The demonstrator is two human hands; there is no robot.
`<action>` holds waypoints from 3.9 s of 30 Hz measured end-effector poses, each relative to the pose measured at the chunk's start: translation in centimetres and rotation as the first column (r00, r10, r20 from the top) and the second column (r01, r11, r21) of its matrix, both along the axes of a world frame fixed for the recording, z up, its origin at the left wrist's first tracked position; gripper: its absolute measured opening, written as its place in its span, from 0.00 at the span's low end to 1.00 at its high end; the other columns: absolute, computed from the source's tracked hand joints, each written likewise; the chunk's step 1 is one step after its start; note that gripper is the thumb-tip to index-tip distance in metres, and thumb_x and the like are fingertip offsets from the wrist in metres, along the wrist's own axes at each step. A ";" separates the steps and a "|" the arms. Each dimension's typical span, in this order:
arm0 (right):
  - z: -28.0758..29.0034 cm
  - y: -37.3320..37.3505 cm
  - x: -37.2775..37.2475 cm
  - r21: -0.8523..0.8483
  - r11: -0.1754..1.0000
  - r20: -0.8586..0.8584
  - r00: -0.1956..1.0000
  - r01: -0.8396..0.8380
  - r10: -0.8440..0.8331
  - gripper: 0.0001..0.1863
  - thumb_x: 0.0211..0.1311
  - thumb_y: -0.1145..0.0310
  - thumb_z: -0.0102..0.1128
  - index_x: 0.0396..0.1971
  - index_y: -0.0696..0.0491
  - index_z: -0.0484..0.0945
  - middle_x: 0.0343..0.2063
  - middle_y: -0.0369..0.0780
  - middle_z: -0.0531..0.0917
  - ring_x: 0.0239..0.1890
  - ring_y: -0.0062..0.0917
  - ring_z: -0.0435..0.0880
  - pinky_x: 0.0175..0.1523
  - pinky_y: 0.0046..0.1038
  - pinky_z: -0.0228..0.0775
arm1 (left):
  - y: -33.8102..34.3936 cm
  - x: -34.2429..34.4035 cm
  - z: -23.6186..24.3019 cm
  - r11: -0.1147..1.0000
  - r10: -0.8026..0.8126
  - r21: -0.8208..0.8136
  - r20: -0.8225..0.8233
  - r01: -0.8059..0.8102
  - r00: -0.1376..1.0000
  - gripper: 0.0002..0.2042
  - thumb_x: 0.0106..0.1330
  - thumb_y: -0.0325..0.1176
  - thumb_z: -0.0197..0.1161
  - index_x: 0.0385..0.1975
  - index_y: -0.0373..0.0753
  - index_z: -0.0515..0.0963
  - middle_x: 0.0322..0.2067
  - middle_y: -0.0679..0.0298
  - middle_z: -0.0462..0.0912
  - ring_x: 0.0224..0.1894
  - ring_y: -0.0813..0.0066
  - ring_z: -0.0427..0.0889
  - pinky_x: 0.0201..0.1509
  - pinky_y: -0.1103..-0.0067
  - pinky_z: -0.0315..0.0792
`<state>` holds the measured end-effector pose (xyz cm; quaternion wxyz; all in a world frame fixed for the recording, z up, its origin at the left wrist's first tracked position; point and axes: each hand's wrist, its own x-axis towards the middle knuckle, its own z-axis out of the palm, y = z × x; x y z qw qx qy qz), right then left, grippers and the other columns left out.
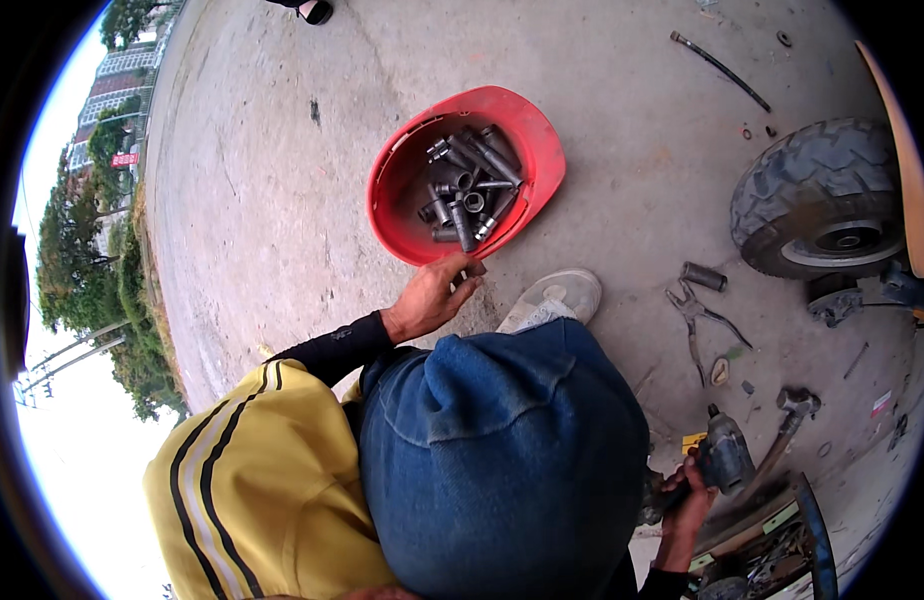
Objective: The person retrieves tools and a bucket of parts, then works on the front wheel of a scooter. They use an impact wrench and pliers to remove the brake assembly, inspect the components, and reassemble the wheel.
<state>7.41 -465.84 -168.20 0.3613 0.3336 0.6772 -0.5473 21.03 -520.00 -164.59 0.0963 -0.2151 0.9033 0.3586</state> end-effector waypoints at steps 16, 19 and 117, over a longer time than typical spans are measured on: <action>3.3 -3.3 -0.5 -0.011 0.999 0.016 0.999 0.052 -0.051 0.14 0.62 0.70 0.69 0.46 0.55 0.79 0.19 0.32 0.75 0.17 0.18 0.73 0.25 0.23 0.68 | -7.4 -4.2 1.0 0.849 0.012 -0.513 0.256 0.125 0.967 0.18 0.61 0.30 0.67 0.49 0.36 0.72 0.50 0.54 0.75 0.51 0.52 0.80 0.50 0.63 0.79; 3.5 -3.4 -0.7 -0.067 0.995 0.072 0.995 0.072 -0.067 0.14 0.62 0.70 0.69 0.46 0.55 0.79 0.19 0.32 0.75 0.17 0.18 0.73 0.24 0.23 0.68 | -8.0 -4.9 1.6 0.771 0.001 -0.633 0.116 0.073 0.993 0.16 0.64 0.28 0.62 0.52 0.38 0.73 0.51 0.54 0.75 0.52 0.53 0.80 0.49 0.64 0.80; 3.0 -4.0 -1.6 -0.060 0.996 0.116 0.992 0.062 -0.055 0.15 0.64 0.68 0.69 0.48 0.54 0.79 0.19 0.32 0.74 0.17 0.19 0.74 0.24 0.24 0.67 | -8.7 -2.5 -0.1 0.494 -0.139 -0.750 0.431 0.439 0.892 0.09 0.59 0.36 0.64 0.33 0.37 0.82 0.41 0.57 0.79 0.50 0.59 0.76 0.49 0.66 0.72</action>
